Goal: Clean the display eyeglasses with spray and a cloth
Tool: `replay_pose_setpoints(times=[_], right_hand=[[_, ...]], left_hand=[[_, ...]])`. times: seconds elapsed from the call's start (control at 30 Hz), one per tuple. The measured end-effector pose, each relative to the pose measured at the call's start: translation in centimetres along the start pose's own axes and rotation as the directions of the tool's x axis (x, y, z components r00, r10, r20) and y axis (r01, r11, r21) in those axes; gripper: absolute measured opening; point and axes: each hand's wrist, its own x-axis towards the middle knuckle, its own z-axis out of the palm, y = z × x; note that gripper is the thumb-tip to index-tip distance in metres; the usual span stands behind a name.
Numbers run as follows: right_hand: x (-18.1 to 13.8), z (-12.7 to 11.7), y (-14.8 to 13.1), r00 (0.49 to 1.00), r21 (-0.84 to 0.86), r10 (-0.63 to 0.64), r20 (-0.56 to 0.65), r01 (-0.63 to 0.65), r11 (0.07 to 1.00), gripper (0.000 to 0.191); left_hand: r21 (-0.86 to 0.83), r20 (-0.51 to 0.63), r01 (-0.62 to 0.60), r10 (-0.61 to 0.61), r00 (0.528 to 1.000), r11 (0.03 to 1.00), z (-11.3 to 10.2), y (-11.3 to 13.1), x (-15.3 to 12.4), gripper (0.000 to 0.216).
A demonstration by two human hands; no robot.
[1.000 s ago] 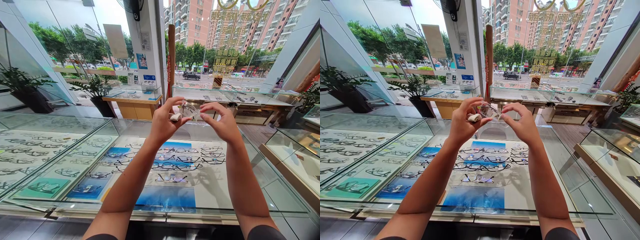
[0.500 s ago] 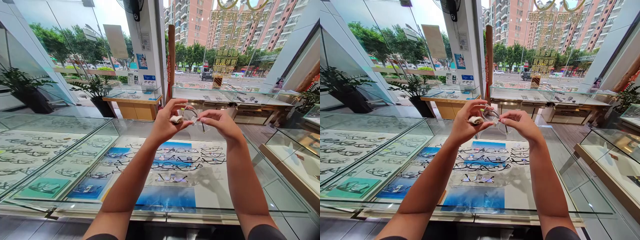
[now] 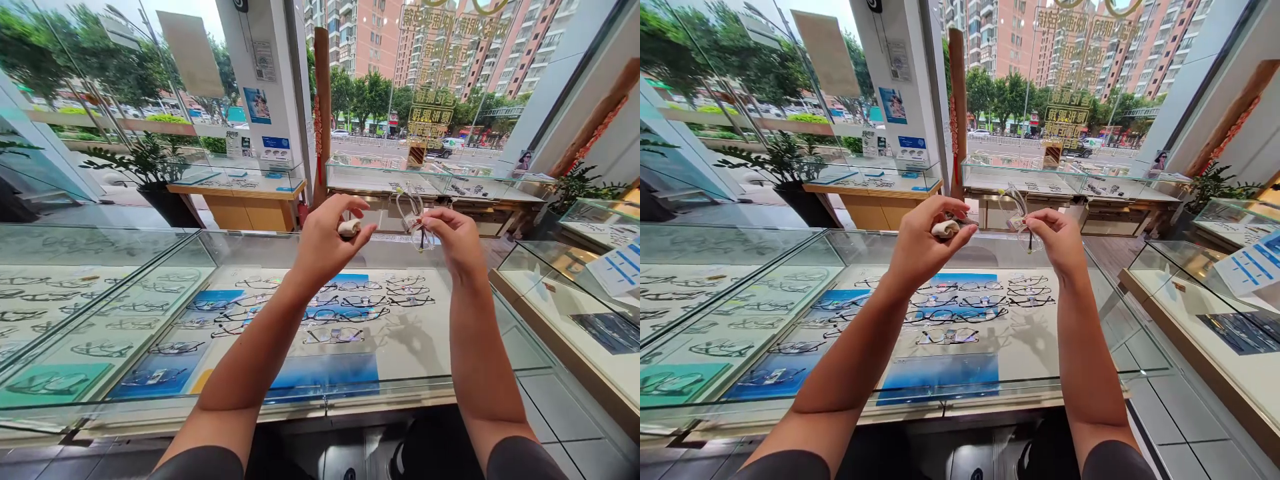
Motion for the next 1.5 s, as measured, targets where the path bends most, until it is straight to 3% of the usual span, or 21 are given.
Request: replay_pose_setpoints(times=[0.07,0.13,0.23,0.43,0.67,1.0,1.27,1.5], right_hand=[[-2.2,-1.9,1.1,0.985,0.056,0.144,-0.092,-0.139,0.989,0.012],[-5.1,-3.7,2.6,0.927,0.167,0.333,-0.172,-0.305,0.938,0.013],[-10.0,-5.7,5.0,0.851,0.232,0.474,-0.225,-0.425,0.875,0.020],[-17.3,-7.0,7.5,0.721,0.372,0.639,-0.269,-0.534,0.759,0.037],[-19.9,-5.6,6.9,0.643,0.531,0.744,-0.182,-0.572,0.625,0.052],[-20.7,-1.0,8.9,0.597,0.683,0.791,-0.134,-0.523,0.510,0.044],[-20.1,0.3,10.0,0.610,0.700,0.787,-0.098,-0.520,0.490,0.042],[-20.1,1.2,9.8,0.634,0.661,0.772,-0.049,-0.559,0.501,0.049]], left_hand=[[-0.004,0.022,-0.005,0.005,1.000,1.000,0.0,0.9,-0.1,0.023],[-0.010,0.041,0.020,-0.020,0.999,1.000,0.0,1.5,-0.2,0.022],[-0.024,0.097,0.095,-0.092,0.991,0.995,0.4,1.8,-0.4,0.022],[-0.020,0.158,0.244,-0.238,0.958,0.969,0.8,-0.3,-2.5,0.020],[0.060,0.242,0.388,-0.390,0.888,0.920,-1.7,-1.1,-7.7,0.023],[0.095,0.310,0.462,-0.467,0.828,0.882,-3.2,0.8,-9.9,0.027],[0.199,0.435,0.480,-0.516,0.738,0.854,-2.8,1.5,-11.1,0.032],[0.269,0.487,0.452,-0.525,0.698,0.850,-2.6,1.7,-11.0,0.029]])
